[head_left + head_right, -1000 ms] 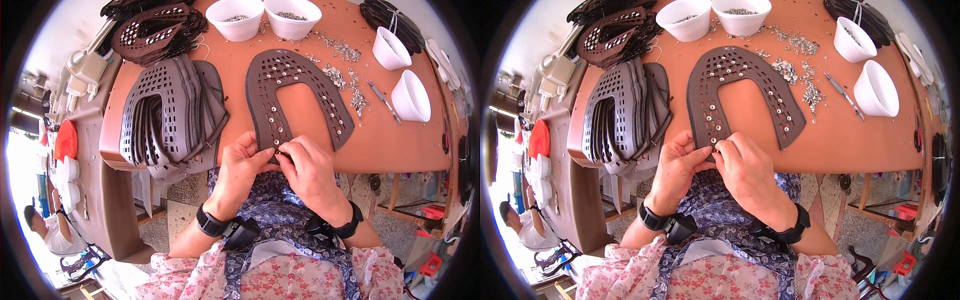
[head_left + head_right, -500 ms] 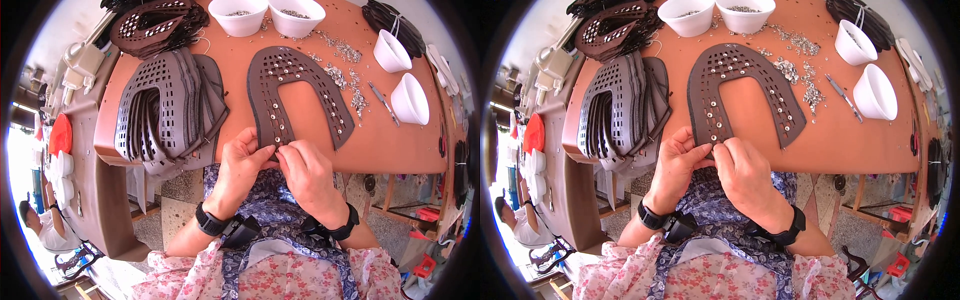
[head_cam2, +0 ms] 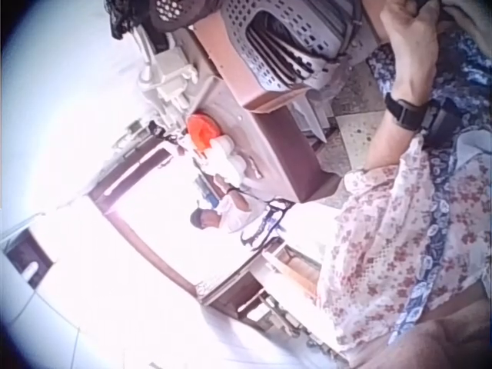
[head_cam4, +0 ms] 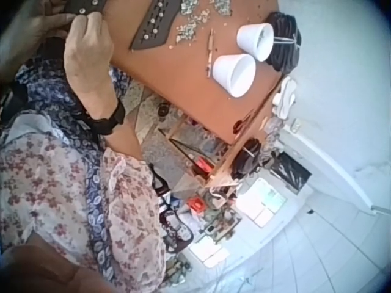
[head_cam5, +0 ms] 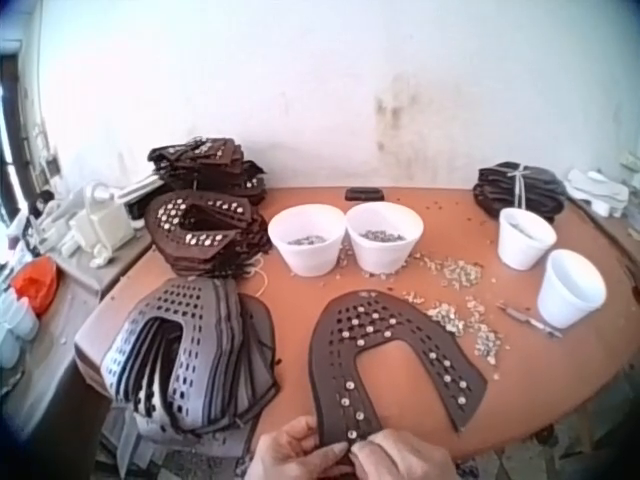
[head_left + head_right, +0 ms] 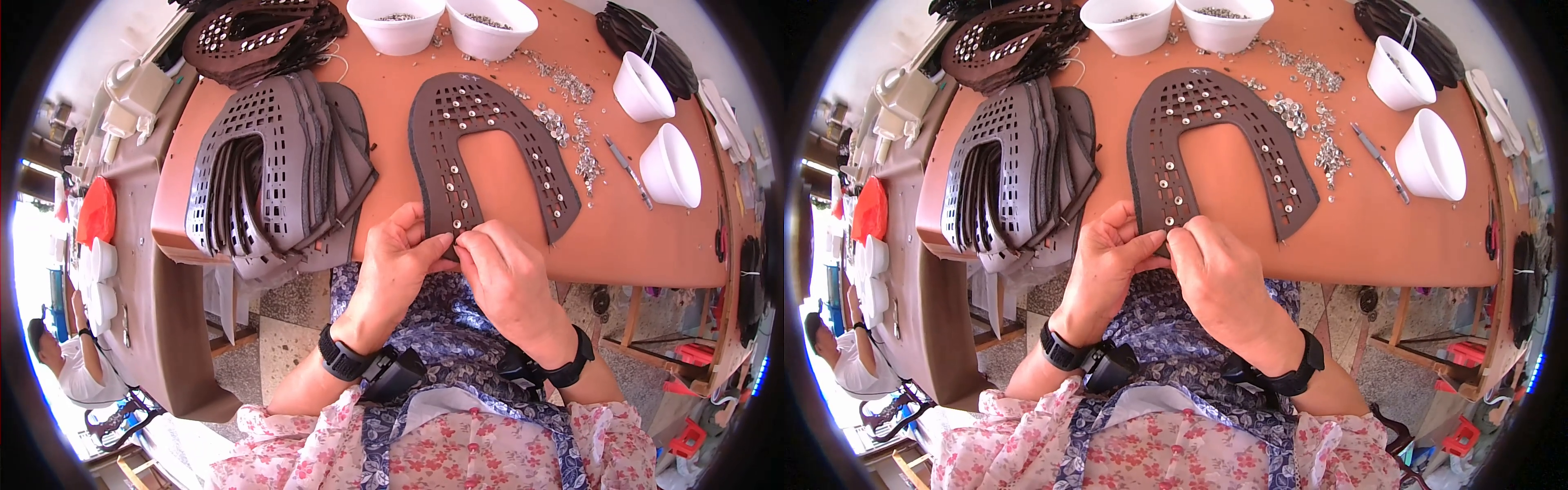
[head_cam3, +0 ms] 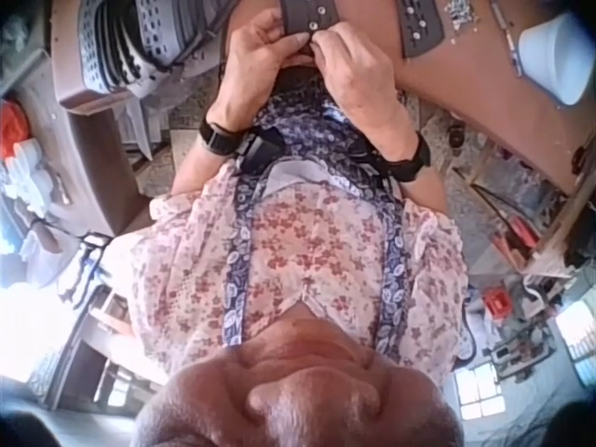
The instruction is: Manually attaching metal eyelets or rivets to leather shoe uppers using tweezers.
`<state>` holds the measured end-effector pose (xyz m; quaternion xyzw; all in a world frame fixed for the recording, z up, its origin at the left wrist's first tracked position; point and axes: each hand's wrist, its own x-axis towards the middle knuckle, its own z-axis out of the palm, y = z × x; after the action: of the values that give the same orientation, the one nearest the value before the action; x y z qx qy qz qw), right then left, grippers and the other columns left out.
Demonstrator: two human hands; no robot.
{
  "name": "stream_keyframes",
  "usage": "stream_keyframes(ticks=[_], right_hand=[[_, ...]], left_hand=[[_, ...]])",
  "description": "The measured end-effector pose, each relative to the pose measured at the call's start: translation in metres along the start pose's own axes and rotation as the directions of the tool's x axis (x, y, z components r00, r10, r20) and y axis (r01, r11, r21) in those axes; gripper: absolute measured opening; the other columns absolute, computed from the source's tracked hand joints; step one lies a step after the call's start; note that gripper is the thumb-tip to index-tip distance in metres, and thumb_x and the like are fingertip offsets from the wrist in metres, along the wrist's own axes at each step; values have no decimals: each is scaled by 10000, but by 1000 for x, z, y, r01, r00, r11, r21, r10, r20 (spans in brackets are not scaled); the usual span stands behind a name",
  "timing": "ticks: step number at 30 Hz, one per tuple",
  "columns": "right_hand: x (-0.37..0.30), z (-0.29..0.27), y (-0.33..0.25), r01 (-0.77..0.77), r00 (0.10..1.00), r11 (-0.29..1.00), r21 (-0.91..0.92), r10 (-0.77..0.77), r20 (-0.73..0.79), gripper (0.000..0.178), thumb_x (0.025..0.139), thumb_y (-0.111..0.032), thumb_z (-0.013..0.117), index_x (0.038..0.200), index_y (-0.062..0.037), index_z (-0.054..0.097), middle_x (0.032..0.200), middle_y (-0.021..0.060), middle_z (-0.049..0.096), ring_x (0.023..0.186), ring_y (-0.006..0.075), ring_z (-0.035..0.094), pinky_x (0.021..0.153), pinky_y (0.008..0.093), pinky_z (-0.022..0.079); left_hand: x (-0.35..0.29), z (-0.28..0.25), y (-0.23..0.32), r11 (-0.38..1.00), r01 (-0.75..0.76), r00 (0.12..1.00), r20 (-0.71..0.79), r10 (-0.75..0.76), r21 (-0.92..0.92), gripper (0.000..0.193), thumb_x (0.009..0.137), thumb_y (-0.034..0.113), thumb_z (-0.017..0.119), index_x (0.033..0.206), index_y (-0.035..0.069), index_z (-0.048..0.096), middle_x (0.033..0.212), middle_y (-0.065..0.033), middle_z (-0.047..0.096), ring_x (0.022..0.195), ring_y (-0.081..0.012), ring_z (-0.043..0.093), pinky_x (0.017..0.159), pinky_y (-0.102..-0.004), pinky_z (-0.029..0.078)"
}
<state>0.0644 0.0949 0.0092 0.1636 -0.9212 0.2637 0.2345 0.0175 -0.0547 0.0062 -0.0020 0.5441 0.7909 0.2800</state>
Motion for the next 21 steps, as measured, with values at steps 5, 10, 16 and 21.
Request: stream_keyframes(ticks=[5,10,16,21], right_hand=[[1,2,7,-106,994,985,137,102,31,170,746,19,680,831,-28,541,768,80,534,671,243,602,570,347,495],[2,-4,10,-287,958,873,394,261,121,166,771,20,694,848,-22,553,767,70,596,621,177,647,545,288,523],[-4,-19,15,-368,929,834,410,340,143,137,800,23,689,872,-11,578,776,43,610,625,100,622,552,239,509],[-13,-20,17,-305,950,872,383,304,65,144,805,44,682,887,-11,577,780,38,594,630,115,622,544,247,503]], left_hand=[[0,0,1,1000,-7,1000,-9,7,29,234,912,-3,572,1145,-2,550,1046,-98,681,912,-153,672,779,-282,584],[1,2,2,1000,-4,1000,-14,4,26,230,913,-7,567,1143,-6,554,1052,-99,681,920,-155,672,785,-284,585],[1,-1,1,1000,-15,1000,10,15,6,251,909,-24,552,1159,-5,555,1064,-106,679,958,-170,668,798,-295,589],[2,-3,4,1000,19,999,38,-20,15,297,908,-33,539,1203,-1,535,1091,-109,670,992,-178,663,806,-294,591]])
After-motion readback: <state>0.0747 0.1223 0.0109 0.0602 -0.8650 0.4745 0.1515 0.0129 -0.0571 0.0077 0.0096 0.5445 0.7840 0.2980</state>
